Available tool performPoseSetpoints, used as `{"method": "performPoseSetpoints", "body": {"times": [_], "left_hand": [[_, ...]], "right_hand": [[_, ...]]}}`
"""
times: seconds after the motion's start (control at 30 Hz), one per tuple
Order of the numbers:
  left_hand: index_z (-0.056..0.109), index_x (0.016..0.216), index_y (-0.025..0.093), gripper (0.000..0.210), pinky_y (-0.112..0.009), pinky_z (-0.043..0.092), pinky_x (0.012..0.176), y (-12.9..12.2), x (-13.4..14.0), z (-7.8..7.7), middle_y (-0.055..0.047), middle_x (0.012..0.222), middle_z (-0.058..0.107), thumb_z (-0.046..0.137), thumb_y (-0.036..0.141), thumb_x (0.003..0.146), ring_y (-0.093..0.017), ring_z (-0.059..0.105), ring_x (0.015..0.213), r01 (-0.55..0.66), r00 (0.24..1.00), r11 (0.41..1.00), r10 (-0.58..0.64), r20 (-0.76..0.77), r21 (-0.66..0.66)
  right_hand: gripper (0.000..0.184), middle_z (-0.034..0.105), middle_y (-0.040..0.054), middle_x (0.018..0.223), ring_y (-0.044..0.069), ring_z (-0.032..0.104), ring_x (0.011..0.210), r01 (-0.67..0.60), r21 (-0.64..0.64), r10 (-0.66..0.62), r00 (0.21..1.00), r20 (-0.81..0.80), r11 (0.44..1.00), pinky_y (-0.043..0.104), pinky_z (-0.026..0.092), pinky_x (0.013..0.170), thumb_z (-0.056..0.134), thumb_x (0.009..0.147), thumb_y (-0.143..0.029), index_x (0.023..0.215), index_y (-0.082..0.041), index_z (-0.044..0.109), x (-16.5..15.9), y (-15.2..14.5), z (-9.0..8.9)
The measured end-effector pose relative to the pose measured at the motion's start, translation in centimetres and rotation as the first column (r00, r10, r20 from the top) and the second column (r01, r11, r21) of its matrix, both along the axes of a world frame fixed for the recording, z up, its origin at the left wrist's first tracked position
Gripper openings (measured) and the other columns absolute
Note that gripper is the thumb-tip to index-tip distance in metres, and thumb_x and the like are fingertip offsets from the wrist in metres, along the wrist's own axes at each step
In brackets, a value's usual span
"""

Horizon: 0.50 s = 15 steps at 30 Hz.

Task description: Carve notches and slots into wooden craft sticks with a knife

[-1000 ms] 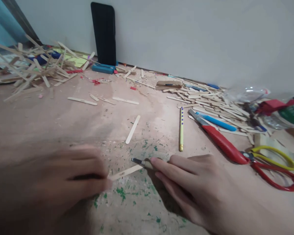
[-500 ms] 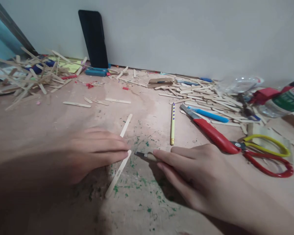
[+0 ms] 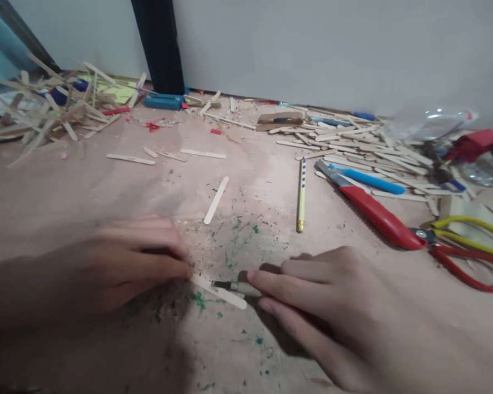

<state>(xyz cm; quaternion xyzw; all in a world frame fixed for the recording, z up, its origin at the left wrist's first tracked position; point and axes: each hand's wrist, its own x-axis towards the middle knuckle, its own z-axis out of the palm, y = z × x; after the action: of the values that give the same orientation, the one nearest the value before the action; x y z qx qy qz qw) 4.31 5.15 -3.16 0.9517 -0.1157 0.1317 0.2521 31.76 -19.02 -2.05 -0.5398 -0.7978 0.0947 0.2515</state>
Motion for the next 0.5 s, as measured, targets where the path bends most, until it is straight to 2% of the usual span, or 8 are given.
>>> {"method": "performPoseSetpoints", "body": {"times": [0.17,0.23,0.33,0.5], "left_hand": [[0.073,0.101,0.024,0.032,-0.033,0.054,0.085,-0.2,0.1,-1.0,-0.002,0.104,0.079,0.06,-0.002,0.116,-0.021,0.072,0.095,0.001,1.0,0.999,0.001,0.027,-0.05],[0.073,0.099,0.024,0.034,-0.033,0.056,0.084,-0.3,0.1,-0.8,-0.003,0.105,0.079,0.059,-0.003,0.115,-0.021,0.072,0.095,-0.007,1.0,0.999,0.008,0.018,-0.045],[0.076,0.097,0.024,0.041,-0.033,0.058,0.082,-0.6,0.2,0.2,-0.003,0.104,0.08,0.051,-0.003,0.116,-0.021,0.074,0.093,-0.011,0.999,0.999,0.01,-0.042,-0.032],[0.083,0.101,0.023,0.045,-0.038,0.06,0.084,-1.0,0.0,1.0,-0.004,0.106,0.083,0.05,0.001,0.122,-0.022,0.075,0.094,-0.039,0.998,0.999,0.039,-0.045,0.002]], "right_hand": [[0.039,0.097,0.0073,0.105,0.023,0.093,0.078,-0.006,-0.054,0.004,0.999,-0.041,0.998,0.034,0.068,0.058,0.048,0.141,-0.031,0.147,-0.026,0.085,0.3,-0.1,-0.7],[0.036,0.097,0.0062,0.106,0.024,0.093,0.079,-0.011,-0.072,0.007,0.999,-0.049,0.997,0.035,0.069,0.058,0.052,0.139,-0.028,0.153,-0.029,0.085,0.5,-0.3,-0.9],[0.037,0.096,0.0035,0.106,0.025,0.093,0.081,-0.013,-0.086,0.011,1.0,-0.027,0.996,0.037,0.068,0.059,0.052,0.14,-0.029,0.165,-0.035,0.077,0.7,-0.7,-1.1],[0.048,0.092,0.0032,0.104,0.026,0.09,0.082,-0.044,-0.136,0.04,0.999,-0.033,0.99,0.041,0.066,0.061,0.055,0.137,-0.024,0.181,-0.039,0.067,1.4,-1.3,-1.1]]}}
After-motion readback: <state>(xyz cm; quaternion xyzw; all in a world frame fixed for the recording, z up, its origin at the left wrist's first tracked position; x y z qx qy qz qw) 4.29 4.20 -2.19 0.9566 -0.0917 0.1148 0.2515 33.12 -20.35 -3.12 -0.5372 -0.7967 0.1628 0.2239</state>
